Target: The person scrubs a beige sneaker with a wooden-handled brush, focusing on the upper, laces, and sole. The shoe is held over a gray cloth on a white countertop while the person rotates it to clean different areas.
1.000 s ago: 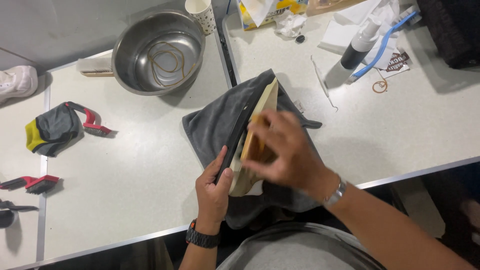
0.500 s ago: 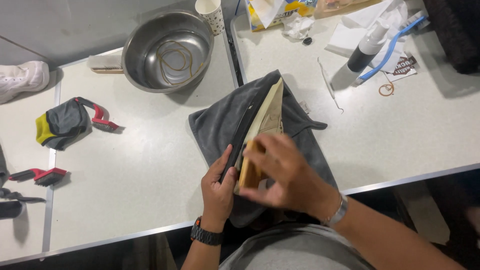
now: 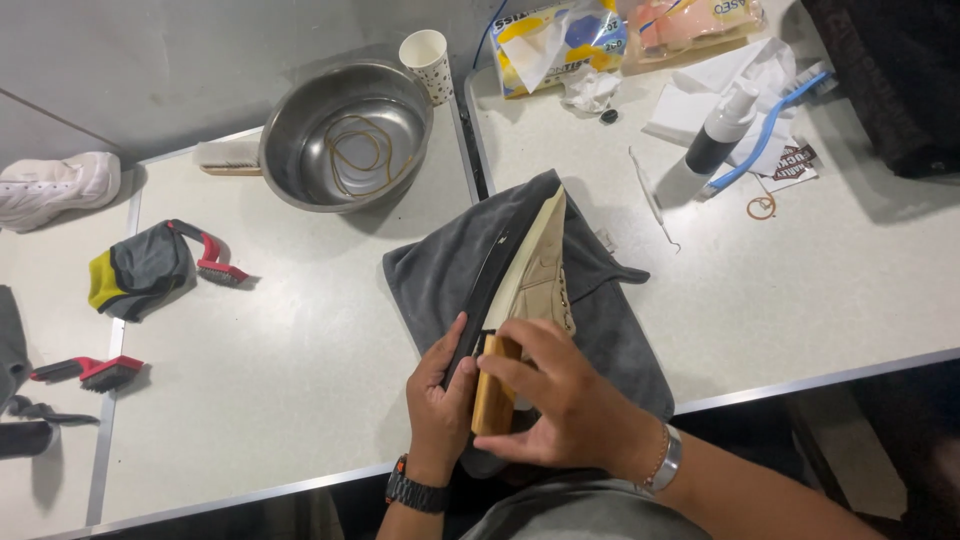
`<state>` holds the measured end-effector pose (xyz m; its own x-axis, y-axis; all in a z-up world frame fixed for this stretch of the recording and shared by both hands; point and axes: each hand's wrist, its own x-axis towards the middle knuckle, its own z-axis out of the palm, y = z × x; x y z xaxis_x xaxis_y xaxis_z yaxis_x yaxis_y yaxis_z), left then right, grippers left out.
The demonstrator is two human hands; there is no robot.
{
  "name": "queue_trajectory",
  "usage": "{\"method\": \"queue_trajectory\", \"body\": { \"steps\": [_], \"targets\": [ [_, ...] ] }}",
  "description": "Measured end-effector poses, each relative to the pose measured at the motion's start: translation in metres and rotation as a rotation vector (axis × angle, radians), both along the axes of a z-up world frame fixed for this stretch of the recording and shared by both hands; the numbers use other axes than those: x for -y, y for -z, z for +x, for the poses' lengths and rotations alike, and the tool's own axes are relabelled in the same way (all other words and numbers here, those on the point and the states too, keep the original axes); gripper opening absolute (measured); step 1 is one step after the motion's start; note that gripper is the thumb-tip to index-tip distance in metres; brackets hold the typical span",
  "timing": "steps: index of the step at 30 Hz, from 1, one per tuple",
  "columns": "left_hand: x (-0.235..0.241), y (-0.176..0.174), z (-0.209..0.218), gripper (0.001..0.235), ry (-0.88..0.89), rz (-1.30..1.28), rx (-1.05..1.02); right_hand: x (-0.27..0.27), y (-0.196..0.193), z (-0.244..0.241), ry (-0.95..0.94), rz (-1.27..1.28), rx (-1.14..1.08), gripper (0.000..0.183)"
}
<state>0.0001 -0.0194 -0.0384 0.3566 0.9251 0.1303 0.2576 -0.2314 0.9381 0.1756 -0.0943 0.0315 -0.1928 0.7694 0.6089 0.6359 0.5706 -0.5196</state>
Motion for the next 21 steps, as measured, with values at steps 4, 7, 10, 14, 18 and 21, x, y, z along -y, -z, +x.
{"method": "queue_trajectory", "body": {
  "steps": [4, 7, 10, 14, 18, 21],
  "targets": [
    [0.003, -0.004, 0.001, 0.06, 0.005, -0.028, 0.003, -0.039, 0.014, 0.04, 0.286, 0.048, 0.104, 0.076],
    [0.001, -0.007, 0.004, 0.061, -0.016, -0.07, -0.006, -0.062, 0.014, 0.069, 0.497, 0.049, 0.007, 0.065],
    [0.003, -0.004, 0.003, 0.062, -0.031, -0.061, 0.001, -0.053, 0.009, 0.057, 0.477, 0.091, -0.002, 0.062],
    [0.002, 0.001, 0.001, 0.055, -0.018, 0.003, 0.009, -0.013, 0.004, 0.013, 0.147, 0.034, 0.055, 0.07],
    [0.0, -0.003, 0.003, 0.056, -0.008, -0.008, 0.005, -0.01, 0.017, 0.015, 0.036, 0.014, 0.032, 0.08],
    [-0.001, -0.001, 0.007, 0.061, -0.042, -0.042, -0.001, -0.047, 0.017, 0.046, 0.35, 0.051, 0.058, 0.063]
  ]
}}
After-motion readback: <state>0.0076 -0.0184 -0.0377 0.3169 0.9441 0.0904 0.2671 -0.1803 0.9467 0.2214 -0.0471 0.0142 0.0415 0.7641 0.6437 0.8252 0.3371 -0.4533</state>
